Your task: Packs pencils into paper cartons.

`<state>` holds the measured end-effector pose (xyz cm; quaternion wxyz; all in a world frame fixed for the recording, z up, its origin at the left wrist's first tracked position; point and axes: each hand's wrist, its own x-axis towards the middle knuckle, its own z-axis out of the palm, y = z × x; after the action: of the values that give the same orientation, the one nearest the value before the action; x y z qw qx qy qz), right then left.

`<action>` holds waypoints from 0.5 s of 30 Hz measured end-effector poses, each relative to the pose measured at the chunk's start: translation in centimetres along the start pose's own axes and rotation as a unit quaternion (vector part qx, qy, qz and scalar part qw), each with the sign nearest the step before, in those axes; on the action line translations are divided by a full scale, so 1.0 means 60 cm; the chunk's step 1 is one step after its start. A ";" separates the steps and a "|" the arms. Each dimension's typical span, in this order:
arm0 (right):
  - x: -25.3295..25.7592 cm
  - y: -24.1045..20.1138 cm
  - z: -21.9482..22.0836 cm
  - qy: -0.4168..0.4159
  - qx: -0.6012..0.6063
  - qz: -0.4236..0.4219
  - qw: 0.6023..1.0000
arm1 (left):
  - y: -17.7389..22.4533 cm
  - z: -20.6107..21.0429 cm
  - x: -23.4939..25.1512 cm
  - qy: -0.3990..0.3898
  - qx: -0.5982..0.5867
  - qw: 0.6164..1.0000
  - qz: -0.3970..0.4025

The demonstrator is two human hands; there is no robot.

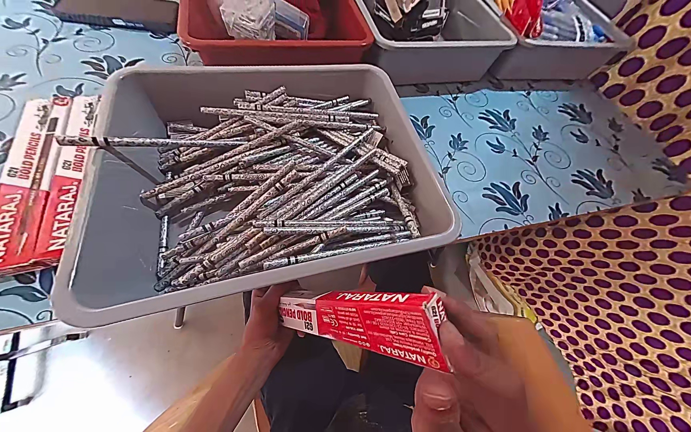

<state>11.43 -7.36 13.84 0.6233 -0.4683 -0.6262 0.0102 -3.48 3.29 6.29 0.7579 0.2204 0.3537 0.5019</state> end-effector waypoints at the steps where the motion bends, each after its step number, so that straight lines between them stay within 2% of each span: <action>1: -0.001 -0.001 0.001 -0.007 -0.011 -0.007 1.000 | -0.001 0.001 0.000 0.005 0.002 1.000 -0.004; 6: 0.010 -0.005 -0.004 -0.027 0.028 -0.013 0.999 | -0.005 -0.003 0.004 -0.035 -0.009 0.998 -0.055; 12: 0.042 0.016 -0.019 -0.119 0.102 -0.076 0.985 | -0.015 -0.005 -0.003 -0.094 -0.040 0.984 -0.144; 15: 0.048 0.018 -0.020 -0.118 0.122 -0.074 0.983 | -0.022 -0.008 -0.002 -0.123 -0.053 0.977 -0.166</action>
<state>13.63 -5.72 15.65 0.5964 -0.3365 -0.7224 0.0959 -3.07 2.63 5.10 0.8790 0.1780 0.2623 0.3562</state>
